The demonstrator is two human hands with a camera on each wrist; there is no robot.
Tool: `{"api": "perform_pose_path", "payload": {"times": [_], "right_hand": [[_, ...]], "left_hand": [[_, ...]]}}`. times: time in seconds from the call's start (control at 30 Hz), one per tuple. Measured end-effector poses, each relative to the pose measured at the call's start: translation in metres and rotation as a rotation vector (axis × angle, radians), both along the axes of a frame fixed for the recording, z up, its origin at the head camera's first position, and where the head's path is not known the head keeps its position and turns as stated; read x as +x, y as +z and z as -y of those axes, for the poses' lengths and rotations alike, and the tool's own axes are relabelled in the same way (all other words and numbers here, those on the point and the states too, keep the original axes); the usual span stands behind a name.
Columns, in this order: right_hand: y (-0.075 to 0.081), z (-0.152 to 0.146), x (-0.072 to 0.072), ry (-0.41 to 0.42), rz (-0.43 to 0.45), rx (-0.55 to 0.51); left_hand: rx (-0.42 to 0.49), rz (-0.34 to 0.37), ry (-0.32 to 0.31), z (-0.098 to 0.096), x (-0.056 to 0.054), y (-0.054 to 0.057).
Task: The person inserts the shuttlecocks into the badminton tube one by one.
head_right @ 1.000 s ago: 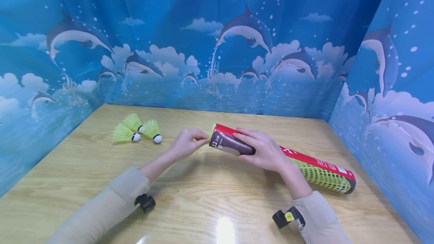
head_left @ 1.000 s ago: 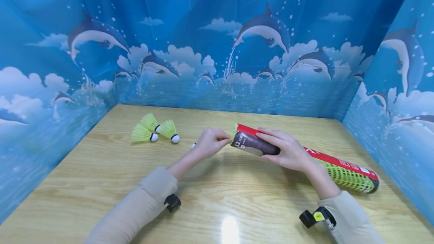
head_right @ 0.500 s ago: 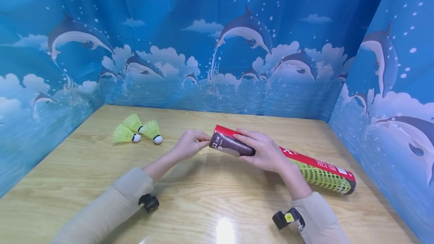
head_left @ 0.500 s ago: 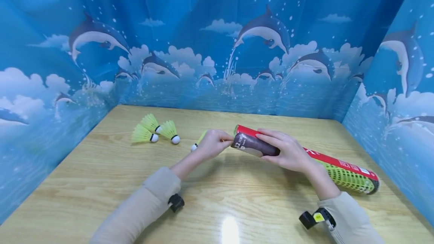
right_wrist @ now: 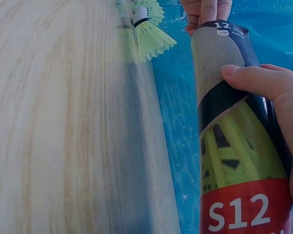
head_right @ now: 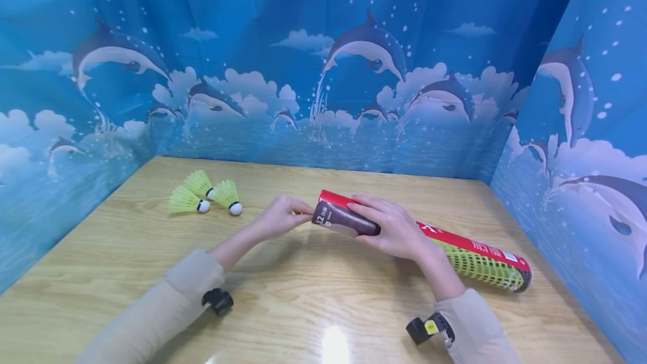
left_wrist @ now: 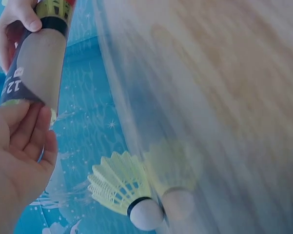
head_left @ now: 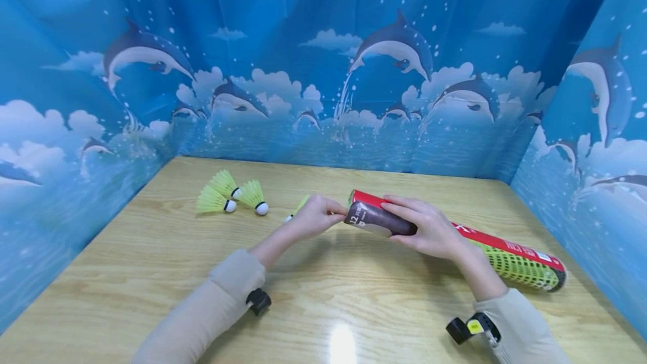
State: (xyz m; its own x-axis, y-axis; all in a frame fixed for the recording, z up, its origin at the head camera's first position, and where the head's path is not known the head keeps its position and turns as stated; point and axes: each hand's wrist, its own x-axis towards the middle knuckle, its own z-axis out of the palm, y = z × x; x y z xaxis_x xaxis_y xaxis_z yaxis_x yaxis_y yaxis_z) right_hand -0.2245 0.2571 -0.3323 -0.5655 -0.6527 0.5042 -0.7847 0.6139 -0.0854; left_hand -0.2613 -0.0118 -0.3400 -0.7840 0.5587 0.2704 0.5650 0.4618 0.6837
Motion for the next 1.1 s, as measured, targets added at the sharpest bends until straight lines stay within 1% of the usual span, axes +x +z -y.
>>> {"api": "perform_pose_path", "payload": {"times": [0.07, 0.13, 0.27, 0.37, 0.47, 0.53, 0.7, 0.8, 0.97, 1.03, 1.1], "right_hand": [[0.000, 0.001, 0.000, 0.000, 0.003, 0.000], [0.000, 0.001, 0.001, -0.005, 0.009, -0.001], [0.000, 0.001, 0.002, -0.024, 0.028, 0.003], [0.000, 0.001, 0.002, -0.031, 0.033, 0.003], [0.000, 0.001, 0.002, -0.028, 0.024, 0.000], [0.000, 0.001, 0.001, -0.026, 0.017, -0.004], [-0.001, 0.000, 0.000, -0.020, 0.010, -0.001], [-0.002, 0.000, -0.001, -0.018, 0.012, 0.003], [-0.002, 0.000, -0.001, -0.021, 0.014, 0.004], [-0.002, 0.000, -0.001, -0.019, 0.016, 0.003], [-0.002, 0.000, -0.001, -0.016, 0.016, 0.003]], "left_hand": [[-0.003, 0.039, -0.023, 0.003, 0.000, 0.000], [-0.009, 0.057, -0.043, 0.006, 0.000, 0.000], [-0.008, 0.056, -0.051, 0.012, 0.001, 0.000], [-0.004, 0.060, -0.038, 0.017, 0.001, 0.000], [0.000, 0.078, -0.022, 0.023, 0.001, 0.001], [0.007, 0.106, -0.005, 0.029, 0.000, 0.001], [0.010, 0.156, 0.049, 0.045, -0.001, 0.005], [0.003, 0.147, 0.073, 0.056, -0.003, 0.006], [0.026, 0.126, 0.107, 0.076, -0.007, 0.006], [0.032, 0.114, 0.126, 0.084, -0.008, 0.006], [0.020, 0.102, 0.160, 0.092, -0.009, 0.006]]}}
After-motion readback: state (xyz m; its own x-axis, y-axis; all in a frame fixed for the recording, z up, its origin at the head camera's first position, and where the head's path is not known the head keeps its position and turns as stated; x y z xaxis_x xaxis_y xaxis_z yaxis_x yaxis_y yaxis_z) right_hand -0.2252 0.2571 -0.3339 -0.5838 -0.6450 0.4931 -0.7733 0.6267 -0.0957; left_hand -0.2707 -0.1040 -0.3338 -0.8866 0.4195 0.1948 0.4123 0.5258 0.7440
